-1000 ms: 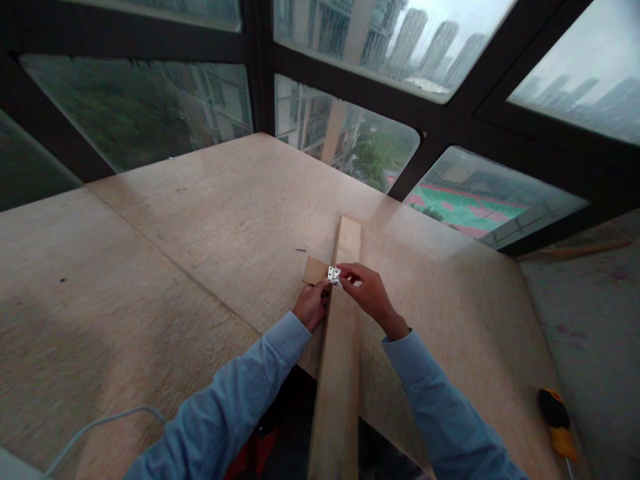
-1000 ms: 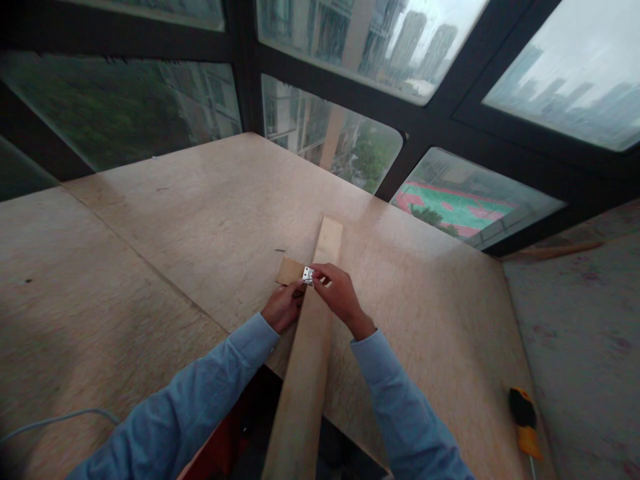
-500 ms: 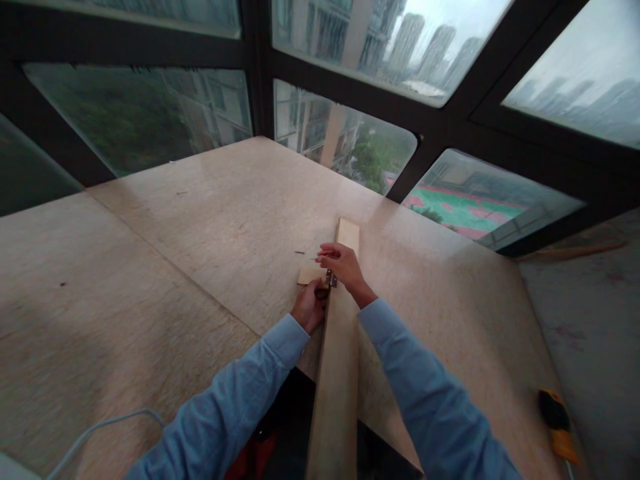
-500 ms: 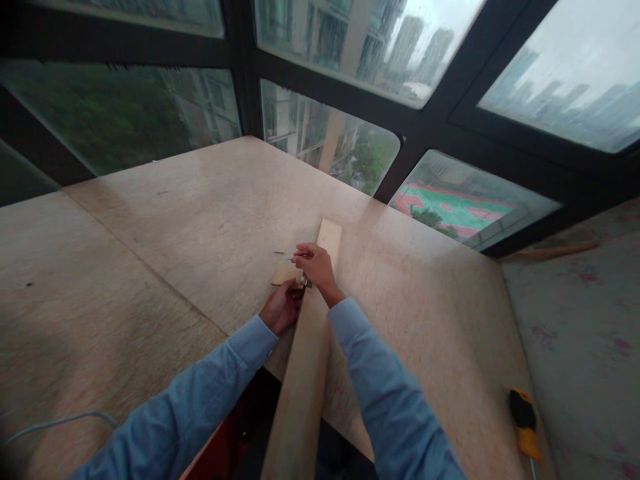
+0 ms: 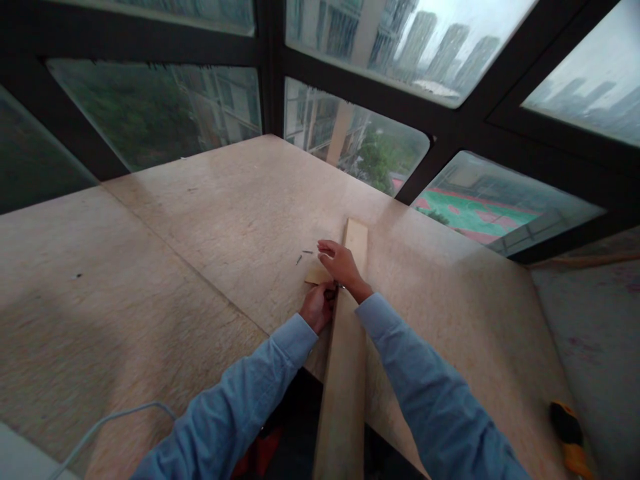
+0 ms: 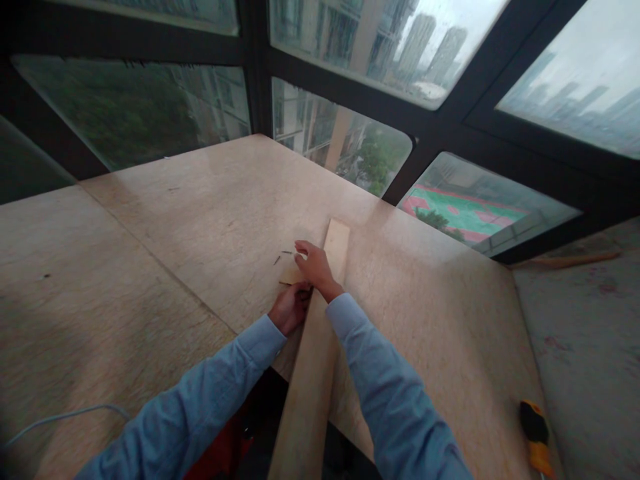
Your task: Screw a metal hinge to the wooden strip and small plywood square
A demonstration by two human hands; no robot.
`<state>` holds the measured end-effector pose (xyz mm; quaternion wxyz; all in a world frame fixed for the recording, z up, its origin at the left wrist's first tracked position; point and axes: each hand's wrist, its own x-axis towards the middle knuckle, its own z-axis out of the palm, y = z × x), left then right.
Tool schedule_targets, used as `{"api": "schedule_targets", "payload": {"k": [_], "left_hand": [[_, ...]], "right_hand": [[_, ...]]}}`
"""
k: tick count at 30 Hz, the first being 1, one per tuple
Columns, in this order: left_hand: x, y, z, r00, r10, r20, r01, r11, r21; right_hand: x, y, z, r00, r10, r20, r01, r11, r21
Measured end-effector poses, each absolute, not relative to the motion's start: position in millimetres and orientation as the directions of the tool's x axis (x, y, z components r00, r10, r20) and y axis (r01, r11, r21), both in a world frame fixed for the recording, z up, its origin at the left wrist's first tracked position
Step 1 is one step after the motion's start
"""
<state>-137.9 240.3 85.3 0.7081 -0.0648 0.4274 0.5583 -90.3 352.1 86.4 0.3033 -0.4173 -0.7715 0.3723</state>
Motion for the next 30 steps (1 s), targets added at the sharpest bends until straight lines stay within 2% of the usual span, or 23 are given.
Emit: {"api": "schedule_targets", "payload": {"k": [4, 6, 9, 14, 19, 25, 30], "left_hand": [[-137.6, 239.4, 85.6, 0.004, 0.752, -0.659, -0.875, 0.322, 0.361], [-137.6, 238.8, 86.9, 0.008, 0.761, -0.649, -0.881, 0.313, 0.356], [-137.1, 237.7, 89.6, 0.019, 0.787, -0.617, -0.885, 0.3, 0.356], [-134.8, 237.2, 93.3, 0.05, 0.806, -0.59, -0.871, 0.324, 0.37], [-139.7, 239.8, 93.5, 0.044, 0.79, -0.612, -0.876, 0.325, 0.357], [-159.4, 239.9, 105.5, 0.155, 0.718, -0.678, -0.822, 0.475, 0.315], [-163.9, 236.8, 124.3, 0.114, 0.667, -0.736, -0.839, 0.461, 0.288]], "right_hand": [[-42.3, 337.4, 86.4, -0.432, 0.852, 0.295, 0.503, 0.499, -0.706], [-20.0, 325.2, 79.9, -0.424, 0.865, 0.269, 0.551, 0.482, -0.681], [-0.4, 301.5, 65.9, -0.405, 0.903, 0.142, 0.623, 0.386, -0.68], [-5.4, 264.9, 56.0, -0.287, 0.957, 0.034, 0.669, 0.226, -0.708], [-19.9, 251.1, 63.9, -0.22, 0.974, 0.054, 0.647, 0.187, -0.739], [-16.5, 252.0, 65.5, -0.111, 0.985, 0.131, 0.558, 0.171, -0.812], [-10.8, 252.9, 67.0, -0.073, 0.995, 0.07, 0.483, 0.097, -0.87]]}}
